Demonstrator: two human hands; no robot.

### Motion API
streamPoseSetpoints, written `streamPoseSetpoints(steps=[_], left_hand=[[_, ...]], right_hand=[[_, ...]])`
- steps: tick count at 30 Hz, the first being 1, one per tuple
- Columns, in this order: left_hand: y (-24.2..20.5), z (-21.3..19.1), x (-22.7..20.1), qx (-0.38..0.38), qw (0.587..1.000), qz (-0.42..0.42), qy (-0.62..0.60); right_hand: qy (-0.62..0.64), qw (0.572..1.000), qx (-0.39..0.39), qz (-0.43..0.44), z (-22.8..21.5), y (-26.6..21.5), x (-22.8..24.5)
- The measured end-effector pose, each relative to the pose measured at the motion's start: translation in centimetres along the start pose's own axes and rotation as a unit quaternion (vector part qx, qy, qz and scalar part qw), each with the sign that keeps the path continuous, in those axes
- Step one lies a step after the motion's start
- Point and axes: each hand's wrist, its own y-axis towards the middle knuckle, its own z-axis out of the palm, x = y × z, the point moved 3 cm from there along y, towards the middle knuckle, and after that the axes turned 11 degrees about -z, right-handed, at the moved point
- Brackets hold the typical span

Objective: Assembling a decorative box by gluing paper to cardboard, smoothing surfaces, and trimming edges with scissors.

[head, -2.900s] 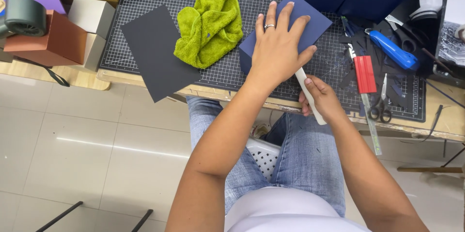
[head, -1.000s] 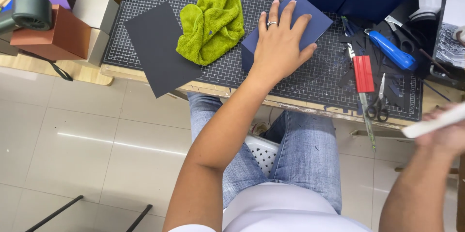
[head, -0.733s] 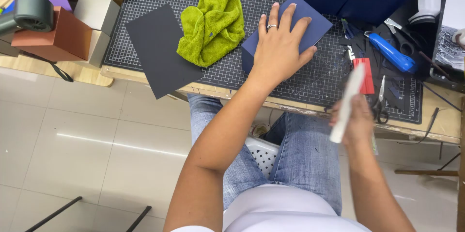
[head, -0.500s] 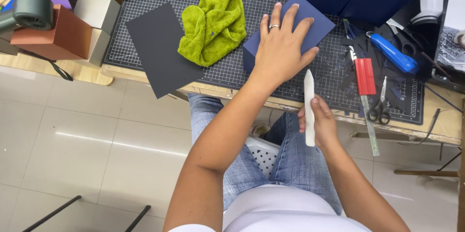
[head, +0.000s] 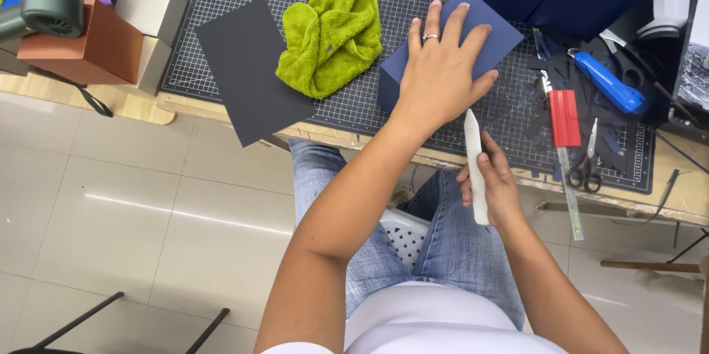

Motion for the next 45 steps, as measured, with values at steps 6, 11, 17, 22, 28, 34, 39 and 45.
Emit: streamPoseSetpoints(steps=[6,11,17,22,28,34,39,45], left_hand=[[-0.2,0.1,-0.2,-0.001,1.000,-0.004,0.011],[0.1,0.1,0.0,-0.007,1.000,-0.004,0.006],[0.2,0.0,0.1,0.006,1.000,-0.003,-0.001],[-0.1,-0.1,0.1,-0.007,1.000,-0.003,-0.001],[0.0,-0.1,0.1,0.002,1.000,-0.004,0.001],[0.0,-0.1,0.1,0.001,1.000,-0.002,-0.005],[0.1,0.2,0.2,-0.009,1.000,-0.004,0.005],[-0.1,-0.2,0.1,0.003,1.000,0.004,-0.002]], right_hand=[[0.005,1.000,0.000,-0.010,-0.5,-0.3,-0.8],[0.016,1.000,-0.001,-0.023,-0.8,0.4,-1.3],[0.010,1.000,0.007,-0.007,-0.1,0.0,-0.1],[0.003,1.000,0.009,-0.014,-0.3,0.1,-0.4],[0.021,1.000,0.015,-0.015,-0.7,0.3,-0.8],[0.032,0.999,0.023,-0.014,-0.5,0.3,-0.6],[0.036,0.999,0.022,-0.009,-0.6,0.3,-0.6],[0.028,0.999,0.022,-0.007,-0.7,0.3,-0.5]])
